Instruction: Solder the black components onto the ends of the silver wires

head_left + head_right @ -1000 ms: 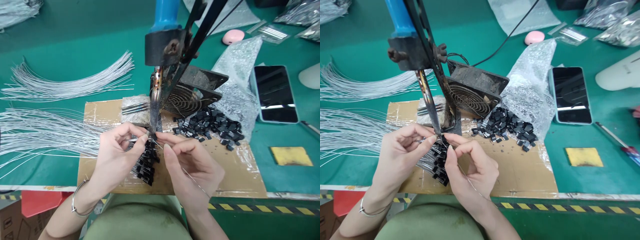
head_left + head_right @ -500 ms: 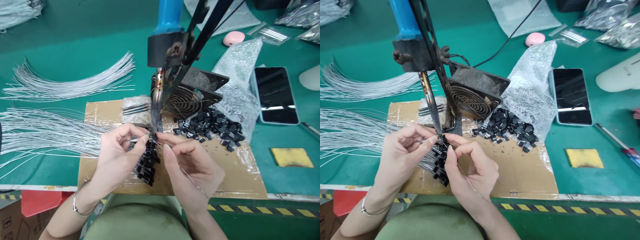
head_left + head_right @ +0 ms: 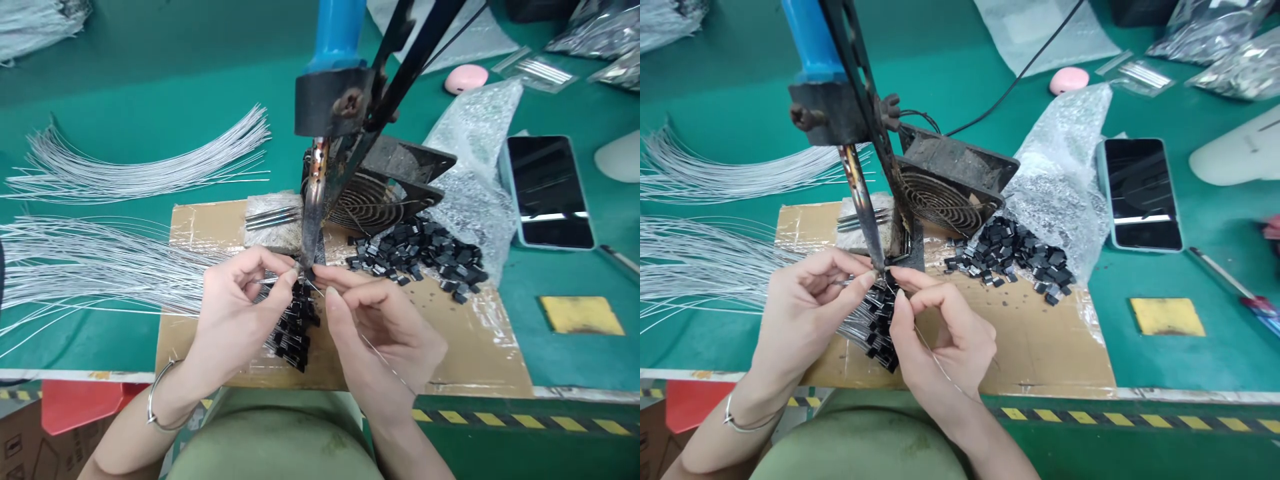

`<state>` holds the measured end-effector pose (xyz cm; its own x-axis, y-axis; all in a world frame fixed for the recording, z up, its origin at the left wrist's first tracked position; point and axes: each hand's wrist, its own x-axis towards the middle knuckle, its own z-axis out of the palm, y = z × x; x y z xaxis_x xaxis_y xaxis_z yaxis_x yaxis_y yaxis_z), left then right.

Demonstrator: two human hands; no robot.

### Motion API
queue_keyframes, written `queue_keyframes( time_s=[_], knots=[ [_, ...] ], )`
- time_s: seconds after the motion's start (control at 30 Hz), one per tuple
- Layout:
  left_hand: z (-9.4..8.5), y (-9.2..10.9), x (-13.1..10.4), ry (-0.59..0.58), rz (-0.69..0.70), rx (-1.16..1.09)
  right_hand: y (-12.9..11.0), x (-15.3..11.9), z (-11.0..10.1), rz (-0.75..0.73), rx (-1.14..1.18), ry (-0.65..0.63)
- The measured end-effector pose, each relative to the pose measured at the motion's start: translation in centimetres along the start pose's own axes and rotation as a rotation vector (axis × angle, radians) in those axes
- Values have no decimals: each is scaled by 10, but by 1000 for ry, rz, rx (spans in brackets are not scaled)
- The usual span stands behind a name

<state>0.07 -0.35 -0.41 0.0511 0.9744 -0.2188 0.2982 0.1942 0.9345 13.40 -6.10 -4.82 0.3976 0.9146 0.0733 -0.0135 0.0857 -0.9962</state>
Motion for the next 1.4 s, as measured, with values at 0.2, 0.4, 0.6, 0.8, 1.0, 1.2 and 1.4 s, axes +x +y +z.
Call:
queue_keyframes(
  time_s=[0.2,0.4,0.6,0.8,1.0,1.2,1.4],
  knots=[
    [0,-2,-1,-3,0,-6,-1,0,0,-5,28,-7],
    [0,-2,-1,-10,-10,-5,-1,-1,0,-8,7,0],
    [0,-3,0,-4,1,1,-1,0,0,-13,12,-9],
    [0,-3,0,2,18,10,-1,1,0,-32,32,-9],
    [0,-1,0,3,20,2,1,1,0,-36,32,-10],
    [1,-1,1,-3,9,4,1,2,0,-41,34,-9],
    [1,-2,1,-22,13,-22,1,1,1,-49,31,-3]
  ],
)
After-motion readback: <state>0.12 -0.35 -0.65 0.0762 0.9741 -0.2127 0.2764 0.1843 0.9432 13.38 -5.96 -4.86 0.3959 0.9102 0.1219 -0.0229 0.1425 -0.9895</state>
